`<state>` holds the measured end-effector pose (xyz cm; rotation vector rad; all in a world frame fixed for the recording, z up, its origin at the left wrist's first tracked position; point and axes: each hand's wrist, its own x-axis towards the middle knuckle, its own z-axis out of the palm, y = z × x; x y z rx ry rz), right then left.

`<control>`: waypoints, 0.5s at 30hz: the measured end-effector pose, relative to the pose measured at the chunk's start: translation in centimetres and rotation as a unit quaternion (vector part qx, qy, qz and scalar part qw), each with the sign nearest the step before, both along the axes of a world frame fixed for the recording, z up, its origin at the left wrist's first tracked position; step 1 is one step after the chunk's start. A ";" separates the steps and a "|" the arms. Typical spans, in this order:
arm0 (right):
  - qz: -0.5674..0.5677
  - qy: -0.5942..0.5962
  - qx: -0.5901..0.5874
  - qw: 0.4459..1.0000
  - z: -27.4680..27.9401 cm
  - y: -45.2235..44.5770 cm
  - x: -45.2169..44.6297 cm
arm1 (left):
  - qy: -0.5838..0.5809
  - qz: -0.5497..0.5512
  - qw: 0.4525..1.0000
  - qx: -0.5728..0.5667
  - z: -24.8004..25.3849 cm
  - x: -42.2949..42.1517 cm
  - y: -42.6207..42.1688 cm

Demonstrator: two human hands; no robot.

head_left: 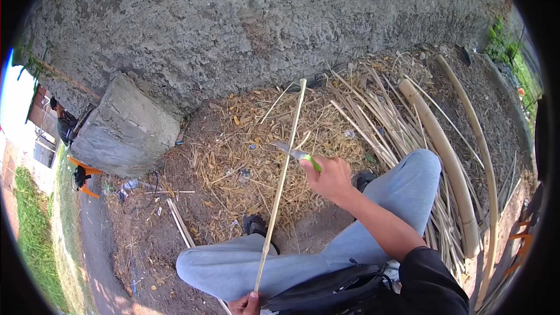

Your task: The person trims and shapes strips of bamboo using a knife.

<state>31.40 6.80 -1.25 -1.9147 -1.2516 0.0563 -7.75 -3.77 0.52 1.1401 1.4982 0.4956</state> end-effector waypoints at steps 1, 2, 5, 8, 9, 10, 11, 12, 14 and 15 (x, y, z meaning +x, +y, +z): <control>-0.002 0.000 0.000 1.000 0.1 -0.1 0.3 | 0.000 -0.002 1.000 0.000 0.1 -0.3 -0.1; 0.003 0.006 -0.012 1.000 0.5 0.0 0.7 | -0.005 -0.008 1.000 0.008 0.2 -0.5 -0.1; 0.038 -0.035 0.018 0.999 0.7 -0.7 0.0 | -0.025 -0.008 1.000 0.013 0.4 -0.7 0.1; 0.044 -0.034 -0.013 0.998 0.4 -0.4 1.9 | -0.028 -0.020 0.999 0.014 2.0 -1.0 -0.4; -0.015 -0.018 -0.021 1.000 -0.5 0.6 3.9 | 0.003 -0.040 0.999 0.022 2.2 -1.3 -0.6; -0.076 -0.002 -0.027 0.997 -0.6 1.1 4.7 | 0.033 -0.062 0.997 0.032 2.6 -1.6 -0.6; -0.076 -0.012 -0.015 0.997 -0.5 1.1 4.6 | 0.042 -0.067 0.997 0.017 3.2 -1.6 -0.5; -0.078 -0.015 -0.013 0.997 0.3 0.7 4.1 | 0.039 -0.068 0.997 0.020 3.1 -1.9 -0.4; 0.012 -0.021 -0.020 0.999 1.5 -0.2 2.6 | -0.014 -0.033 0.999 0.007 2.3 -2.9 -0.4; 0.021 -0.019 -0.019 0.999 0.8 -0.2 2.4 | -0.013 -0.027 1.000 0.004 2.2 -3.0 -0.5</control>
